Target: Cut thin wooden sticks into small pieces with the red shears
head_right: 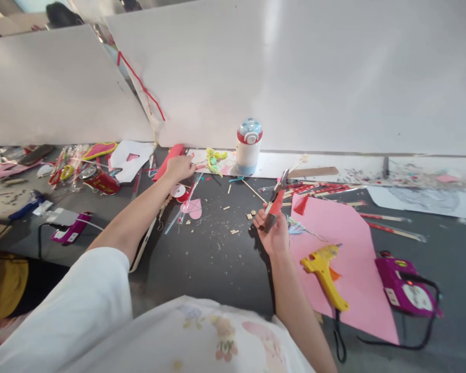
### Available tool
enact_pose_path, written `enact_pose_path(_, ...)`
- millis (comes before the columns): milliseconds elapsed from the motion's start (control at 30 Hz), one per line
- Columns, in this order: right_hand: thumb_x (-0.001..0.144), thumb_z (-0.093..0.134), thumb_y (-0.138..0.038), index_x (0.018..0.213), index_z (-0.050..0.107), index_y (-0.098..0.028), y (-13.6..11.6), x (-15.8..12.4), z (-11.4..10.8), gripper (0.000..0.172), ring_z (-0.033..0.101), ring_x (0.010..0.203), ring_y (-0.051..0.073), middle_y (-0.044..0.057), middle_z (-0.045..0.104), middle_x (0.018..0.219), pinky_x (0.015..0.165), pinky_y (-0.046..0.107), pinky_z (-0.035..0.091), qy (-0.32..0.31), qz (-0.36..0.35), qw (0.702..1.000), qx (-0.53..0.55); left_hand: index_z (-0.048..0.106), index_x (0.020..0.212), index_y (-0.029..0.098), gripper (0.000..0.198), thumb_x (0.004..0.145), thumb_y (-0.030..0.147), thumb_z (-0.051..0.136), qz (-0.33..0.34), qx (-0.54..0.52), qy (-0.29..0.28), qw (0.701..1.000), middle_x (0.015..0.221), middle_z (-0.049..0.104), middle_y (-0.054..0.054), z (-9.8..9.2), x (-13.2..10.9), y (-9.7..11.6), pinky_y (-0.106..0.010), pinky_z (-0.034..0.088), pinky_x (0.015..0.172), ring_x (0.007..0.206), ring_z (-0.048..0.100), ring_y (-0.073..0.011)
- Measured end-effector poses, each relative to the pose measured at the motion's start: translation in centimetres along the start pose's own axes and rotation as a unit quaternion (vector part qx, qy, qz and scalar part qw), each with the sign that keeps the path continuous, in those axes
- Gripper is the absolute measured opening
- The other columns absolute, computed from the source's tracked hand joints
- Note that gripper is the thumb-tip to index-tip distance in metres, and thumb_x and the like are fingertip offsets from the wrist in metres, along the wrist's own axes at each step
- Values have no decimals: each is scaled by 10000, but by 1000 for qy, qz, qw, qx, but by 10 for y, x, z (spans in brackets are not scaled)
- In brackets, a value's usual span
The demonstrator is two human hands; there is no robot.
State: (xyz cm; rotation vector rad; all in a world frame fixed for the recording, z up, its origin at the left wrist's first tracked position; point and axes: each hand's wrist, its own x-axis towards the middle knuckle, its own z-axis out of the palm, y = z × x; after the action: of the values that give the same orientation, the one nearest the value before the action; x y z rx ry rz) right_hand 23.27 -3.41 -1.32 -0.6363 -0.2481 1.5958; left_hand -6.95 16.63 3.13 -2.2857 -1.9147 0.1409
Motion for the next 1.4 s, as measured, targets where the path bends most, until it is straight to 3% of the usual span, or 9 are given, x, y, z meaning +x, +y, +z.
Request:
enact_pose_path(167, 660, 788, -402, 870, 672, -165, -1, -1, 0, 337, 404, 536, 72, -44, 431, 627, 488, 189, 412, 6, -1, 1000, -10, 605, 1310, 148, 481, 895, 334, 451, -118, -15, 45, 992, 1326, 566, -227, 10, -6, -41, -470, 459, 955, 1253, 510, -384)
enact_pose_path(300, 621, 815, -431, 881, 674, -162, -1, -1, -1, 400, 402, 542, 66, -46, 434, 639, 492, 187, 410, 9, -2, 1000, -15, 622, 1309, 192, 463, 893, 326, 468, -176, -38, -18, 984, 1357, 544, -210, 13, -8, -58, -480, 462, 955, 1222, 546, -378)
enact_pose_path(500, 600, 830, -466, 866, 681, -175, -1, -1, -1, 421, 385, 541, 63, -47, 427, 637, 481, 181, 401, 13, 2, 1000, -18, 593, 1344, 149, 493, 873, 269, 513, -227, -35, -98, 968, 1365, 562, -210, 13, -8, -78, -433, 484, 937, 1195, 575, -352)
enact_pose_path(767, 634, 802, -439, 859, 658, -191, 0, 0, -1, 364, 382, 537, 69, -47, 428, 633, 478, 185, 399, 14, 9, 1000, -12, 584, 1350, 63, 581, 838, 337, 603, -264, -27, -120, 957, 1365, 535, -275, 20, -6, -98, -443, 483, 980, 1228, 550, -386)
enact_pose_path(1033, 661, 769, -415, 876, 643, -186, 0, -1, 0, 338, 398, 530, 78, -43, 431, 638, 474, 202, 407, 15, 11, 1000, -19, 604, 1307, 26, 496, 880, 263, 519, -220, 6, -102, 970, 1369, 533, -291, 15, -7, -98, -486, 473, 982, 1263, 502, -403)
enact_pose_path(1233, 714, 737, -413, 871, 614, -206, -1, -3, 2, 287, 399, 528, 86, -45, 424, 643, 479, 211, 399, 9, 8, 999, -31, 644, 1288, 207, 465, 860, 221, 463, -79, -12, -85, 993, 1417, 568, -134, 16, 0, -90, -474, 418, 1068, 1314, 472, -325)
enact_pose_path(1400, 697, 739, -401, 881, 653, -188, 1, -3, 3, 295, 390, 536, 85, -43, 405, 650, 479, 214, 402, 19, 17, 999, -32, 662, 1265, 204, 521, 767, 166, 513, -57, -18, -100, 993, 1363, 616, -142, 19, 17, -87, -461, 482, 988, 1266, 519, -337)
